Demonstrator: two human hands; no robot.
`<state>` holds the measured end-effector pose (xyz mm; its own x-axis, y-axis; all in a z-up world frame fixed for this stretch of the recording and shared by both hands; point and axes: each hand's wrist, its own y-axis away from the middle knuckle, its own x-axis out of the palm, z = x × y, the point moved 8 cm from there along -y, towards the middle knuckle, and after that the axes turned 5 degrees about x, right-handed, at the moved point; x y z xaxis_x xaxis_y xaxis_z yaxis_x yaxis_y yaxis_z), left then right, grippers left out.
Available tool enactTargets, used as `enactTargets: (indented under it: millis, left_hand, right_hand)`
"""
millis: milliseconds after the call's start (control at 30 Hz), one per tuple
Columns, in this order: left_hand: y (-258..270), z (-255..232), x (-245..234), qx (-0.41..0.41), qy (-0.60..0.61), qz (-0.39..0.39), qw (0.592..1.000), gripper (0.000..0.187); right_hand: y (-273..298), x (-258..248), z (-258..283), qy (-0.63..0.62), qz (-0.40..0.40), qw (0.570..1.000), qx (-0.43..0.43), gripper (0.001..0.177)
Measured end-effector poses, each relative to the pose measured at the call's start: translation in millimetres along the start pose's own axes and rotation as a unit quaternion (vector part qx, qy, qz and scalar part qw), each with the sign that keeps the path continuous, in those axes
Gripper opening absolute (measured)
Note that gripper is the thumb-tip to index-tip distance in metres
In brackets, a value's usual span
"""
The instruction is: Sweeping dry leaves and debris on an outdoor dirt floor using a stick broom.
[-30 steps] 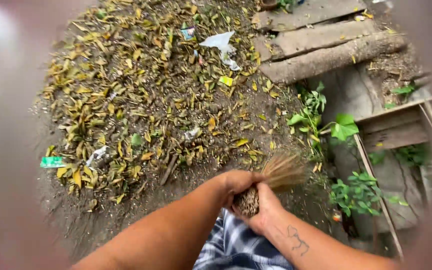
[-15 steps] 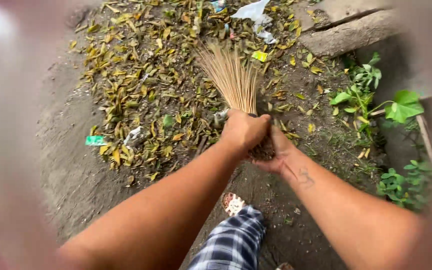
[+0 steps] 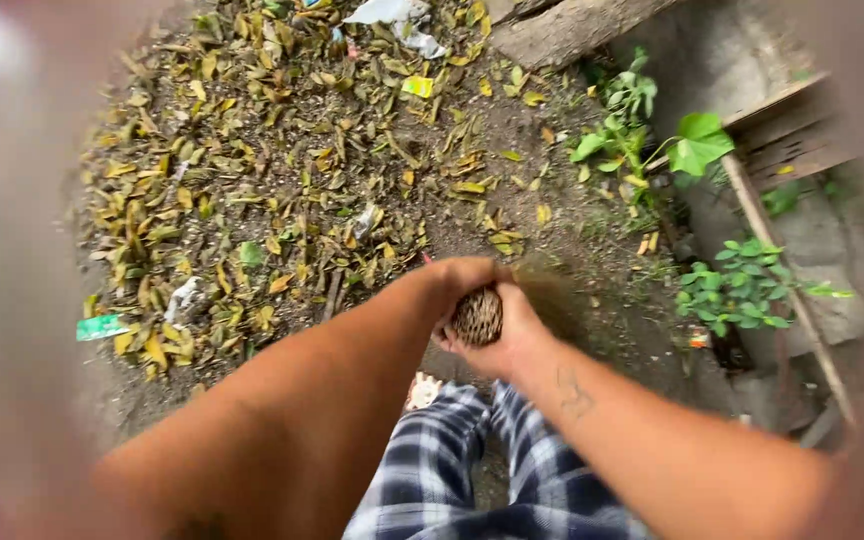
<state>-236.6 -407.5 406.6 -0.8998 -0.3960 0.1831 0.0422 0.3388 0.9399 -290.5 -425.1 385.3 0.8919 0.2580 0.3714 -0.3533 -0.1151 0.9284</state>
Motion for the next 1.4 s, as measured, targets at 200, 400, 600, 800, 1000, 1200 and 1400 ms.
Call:
enactTargets:
  millis: [200, 400, 600, 800, 1000, 1200, 1400]
  left_hand:
    - [-23, -36, -68, 0.146, 0.182, -0.269, 0.935, 0.047]
    - [-44, -78, -12, 0.205, 0.132, -0.246, 0.938, 0.049]
    - [-99, -96, 69, 0.065, 0.132, 0.067, 0.987, 0.042]
    - [-133, -114, 40, 0.059, 0.154, -0.070, 0.984, 0.044]
    - [-87, -135, 33, 0.104, 0.258, -0.226, 0.934, 0.049]
    - [-76, -164, 42, 0.054, 0.072, -0.096, 0.991, 0.060]
    - [-148, -193, 6, 0.060, 0.005, -0.044, 0.997, 0.063]
  right_hand:
    - [-59, 31, 62, 0.163, 0.163, 0.971, 0.070, 0.044]
    - [2, -7, 107, 0.144, 0.150, 0.978, 0.020, 0.038]
    - [8, -67, 121, -0.018, -0.005, 0.999, -0.037, 0.038]
    - [-40, -69, 152, -0.034, 0.043, 0.996, 0.075, 0.044]
    - [-22, -50, 197, 0.204, 0.130, 0.963, 0.120, 0.044]
    - [34, -92, 221, 0.228, 0.105, 0.968, 0.008, 0.036]
    - [9, -173, 237, -0.038, -0.087, 0.995, -0.013, 0.029]
